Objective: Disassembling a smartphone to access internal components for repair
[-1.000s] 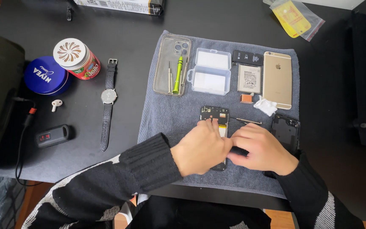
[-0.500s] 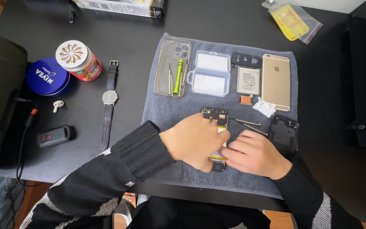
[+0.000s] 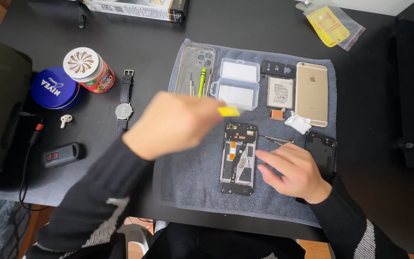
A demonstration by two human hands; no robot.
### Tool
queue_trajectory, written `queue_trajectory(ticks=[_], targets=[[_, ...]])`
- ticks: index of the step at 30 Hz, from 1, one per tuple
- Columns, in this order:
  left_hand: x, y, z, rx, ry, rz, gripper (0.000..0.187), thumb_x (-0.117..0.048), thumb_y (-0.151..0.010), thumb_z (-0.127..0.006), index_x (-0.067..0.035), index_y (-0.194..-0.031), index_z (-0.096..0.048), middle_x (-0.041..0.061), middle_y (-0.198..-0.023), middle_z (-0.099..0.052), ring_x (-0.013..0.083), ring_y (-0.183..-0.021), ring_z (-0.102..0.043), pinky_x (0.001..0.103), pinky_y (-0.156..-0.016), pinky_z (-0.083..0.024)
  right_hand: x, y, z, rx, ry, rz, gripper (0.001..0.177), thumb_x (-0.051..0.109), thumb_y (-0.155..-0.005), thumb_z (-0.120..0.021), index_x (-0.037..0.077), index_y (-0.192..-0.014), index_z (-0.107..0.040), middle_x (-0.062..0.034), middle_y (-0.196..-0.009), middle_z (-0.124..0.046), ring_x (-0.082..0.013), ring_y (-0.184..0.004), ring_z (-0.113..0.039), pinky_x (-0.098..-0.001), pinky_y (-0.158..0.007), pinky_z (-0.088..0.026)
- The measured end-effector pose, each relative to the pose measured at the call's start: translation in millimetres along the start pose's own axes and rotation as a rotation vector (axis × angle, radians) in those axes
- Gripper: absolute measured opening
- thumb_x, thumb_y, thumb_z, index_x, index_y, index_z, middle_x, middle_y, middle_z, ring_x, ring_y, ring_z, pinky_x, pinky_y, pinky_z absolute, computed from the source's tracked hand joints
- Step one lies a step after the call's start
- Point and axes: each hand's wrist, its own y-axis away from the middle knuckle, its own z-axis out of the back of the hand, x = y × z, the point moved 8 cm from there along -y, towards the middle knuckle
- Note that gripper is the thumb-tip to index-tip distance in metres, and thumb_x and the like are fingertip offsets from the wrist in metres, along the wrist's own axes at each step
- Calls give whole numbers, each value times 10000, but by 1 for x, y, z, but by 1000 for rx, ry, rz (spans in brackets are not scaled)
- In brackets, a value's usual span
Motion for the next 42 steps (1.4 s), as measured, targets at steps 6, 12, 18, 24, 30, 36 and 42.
queue_trajectory(ticks=[6,12,18,24,30,36,42], targets=[[89,18,13,-228,96,293,143,-153,-1054,-671,-43,-1123,-612,68,-891,-671,246,-692,-606,363,-672,-451,8,-9,-2,108,-2,10,165,40,-913,-687,-1,-1070,-717,-71,-764,-662,-198,-597,-568,-332,-593,-495],[78,-29,-24,-221,-374,135,95,-227,-985,-682,-219,-1079,-676,-35,-844,-608,214,-757,-661,397,-479,-468,8,-10,-5,124,-25,-10,188,41,-915,-695,-3,-1097,-717,-75,-780,-660,-197,-614,-577,-332,-617,-499],[75,-96,-143,15,-590,-205,150,-145,-762,-709,-280,-709,-673,-72,-725,-630,192,-723,-627,346,-437,-465,3,-7,-4,134,-10,-44,180,60,-919,-691,15,-1091,-722,-72,-789,-676,-206,-633,-604,-339,-634,-518],[100,-111,-214,267,-578,-78,319,28,-720,-717,-285,-670,-674,-55,-722,-651,202,-656,-624,347,-432,-448,-1,-6,-5,171,28,-55,142,80,-924,-682,32,-1047,-734,-55,-754,-652,-201,-593,-568,-335,-610,-490],[108,-98,-204,308,-383,-17,438,-638,-921,-710,-207,-848,-746,11,-878,-630,261,-798,-649,442,-476,-536,-9,-14,6,160,117,-111,104,73,-913,-680,56,-995,-741,-39,-758,-682,-189,-617,-617,-345,-626,-528],[105,-75,-188,263,-229,57,407,-528,-981,-662,-128,-929,-713,42,-928,-600,289,-904,-651,500,-483,-558,-47,4,2,220,215,-449,134,110,-892,-717,61,-1014,-745,-47,-942,-671,-237,-913,-648,-371,-815,-532],[50,-51,-103,109,8,6,171,-240,-952,-676,-73,-972,-706,116,-882,-640,311,-793,-692,436,-650,-598,-73,30,-5,213,393,-429,143,250,-889,-736,203,-1025,-737,12,-987,-638,-286,-957,-664,-419,-752,-512]])
